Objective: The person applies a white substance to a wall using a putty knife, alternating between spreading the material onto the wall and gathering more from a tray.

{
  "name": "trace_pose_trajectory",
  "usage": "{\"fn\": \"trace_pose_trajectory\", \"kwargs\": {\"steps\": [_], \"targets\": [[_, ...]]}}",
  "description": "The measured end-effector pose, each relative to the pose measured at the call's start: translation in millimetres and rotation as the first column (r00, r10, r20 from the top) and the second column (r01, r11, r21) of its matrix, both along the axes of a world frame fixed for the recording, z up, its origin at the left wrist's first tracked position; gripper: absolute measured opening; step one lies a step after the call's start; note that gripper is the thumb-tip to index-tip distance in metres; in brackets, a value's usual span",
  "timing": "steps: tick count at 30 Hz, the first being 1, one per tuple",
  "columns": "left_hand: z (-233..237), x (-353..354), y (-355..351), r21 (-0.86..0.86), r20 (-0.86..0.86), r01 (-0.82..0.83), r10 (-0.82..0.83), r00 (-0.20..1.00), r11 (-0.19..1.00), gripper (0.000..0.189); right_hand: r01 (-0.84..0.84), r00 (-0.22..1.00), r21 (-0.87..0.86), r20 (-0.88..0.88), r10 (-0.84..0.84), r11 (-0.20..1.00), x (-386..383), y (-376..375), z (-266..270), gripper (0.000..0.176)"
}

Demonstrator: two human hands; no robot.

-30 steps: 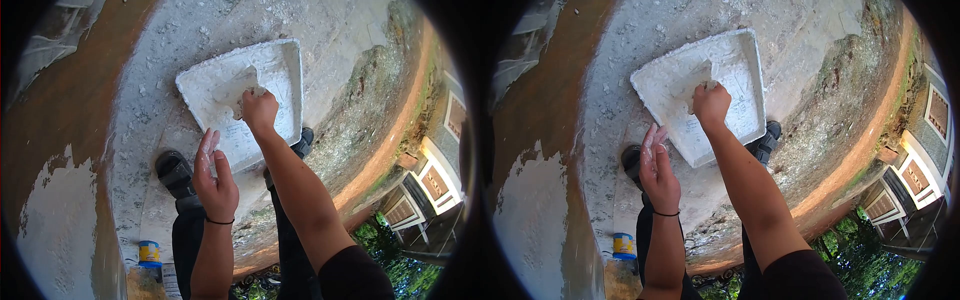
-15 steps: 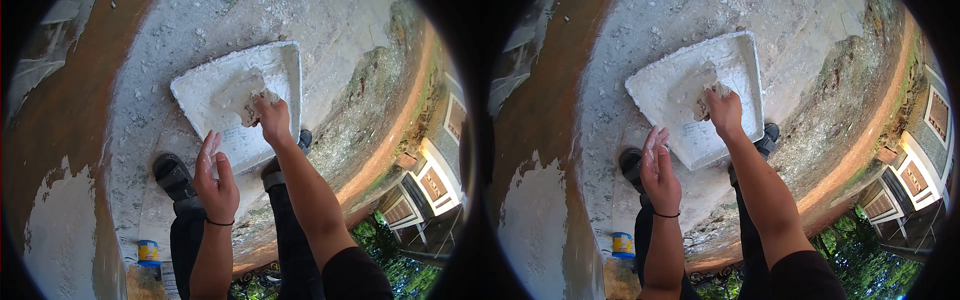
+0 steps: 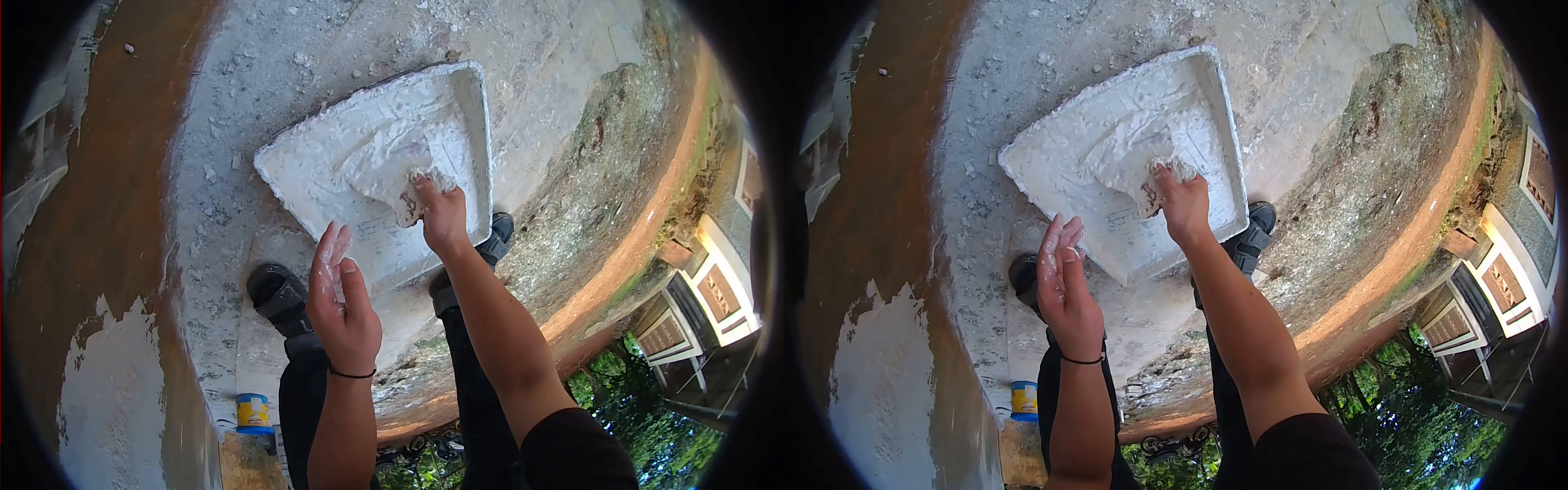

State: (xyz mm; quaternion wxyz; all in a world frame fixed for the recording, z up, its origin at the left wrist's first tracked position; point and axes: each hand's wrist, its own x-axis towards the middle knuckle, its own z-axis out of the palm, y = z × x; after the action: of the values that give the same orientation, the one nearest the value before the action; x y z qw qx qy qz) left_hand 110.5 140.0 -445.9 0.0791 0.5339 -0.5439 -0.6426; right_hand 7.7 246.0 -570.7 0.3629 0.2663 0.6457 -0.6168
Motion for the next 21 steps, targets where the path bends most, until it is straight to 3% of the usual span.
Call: {"fn": "trace_pose_trajectory", "kwargs": {"steps": [1,3,7,9,11,13,16,17,19,20,21], "targets": [[0.4,-1.4,1.7,0.003,0.003,0.002,-0.002,1.000,1.000,0.036,0.002,1.000,0.003,0.003,-0.002,1.000,0.5,-3.2,-4.7,0.020],[1.2,-4.2,4.2,0.055,0.010,0.013,-0.013,1.000,0.998,0.039,-0.172,0.984,0.162,-0.019,0.177,0.972,-1.3,-14.5,-9.3,0.021],[1.9,-8.0,6.8,0.041,-0.002,0.040,-0.040,0.999,0.998,0.039,0.021,0.998,0.021,0.064,-0.022,1.000,8.7,-38.4,-4.0,0.025],[-0.4,-8.2,8.5,0.027,-0.005,0.054,-0.054,0.999,0.998,0.039,0.002,1.000,0.065,0.000,-0.002,0.998,11.9,-39.5,-8.8,0.025],[2.5,-11.0,8.8,0.036,-0.005,0.049,-0.049,0.999,0.998,0.039,-0.298,0.928,0.274,-0.140,0.344,0.915,7.5,-41.2,2.0,0.025],[2.8,-10.8,7.8,0.041,-0.006,0.040,-0.040,0.999,0.998,0.039,-0.336,0.932,0.280,-0.040,0.361,0.899,-11.5,-49.2,32.5,0.026],[0.7,-7.1,6.5,0.011,-0.010,0.043,-0.043,0.999,0.999,0.039,-0.558,0.767,0.359,-0.121,0.630,0.748,-30.6,-44.6,55.8,0.025],[1.5,-6.7,6.4,0.016,-0.018,0.037,-0.037,0.999,0.999,0.039,-0.556,0.769,0.354,-0.124,0.627,0.752,-40.0,-44.7,65.6,0.025],[4.3,-5.8,5.2,0.014,-0.027,0.029,-0.028,0.999,0.999,0.039,-0.802,0.450,0.421,-0.041,0.892,0.424,-59.1,-46.3,85.6,0.026],[6.0,-5.3,4.7,0.007,-0.032,0.035,-0.034,0.999,0.999,0.039,-0.819,0.262,0.511,-0.074,0.962,0.262,-61.9,-41.9,82.5,0.018],[7.1,-5.0,4.6,0.001,-0.039,0.038,-0.038,0.999,0.999,0.039,-0.819,0.257,0.512,-0.078,0.963,0.260,-61.4,-42.9,82.1,0.018]]}}
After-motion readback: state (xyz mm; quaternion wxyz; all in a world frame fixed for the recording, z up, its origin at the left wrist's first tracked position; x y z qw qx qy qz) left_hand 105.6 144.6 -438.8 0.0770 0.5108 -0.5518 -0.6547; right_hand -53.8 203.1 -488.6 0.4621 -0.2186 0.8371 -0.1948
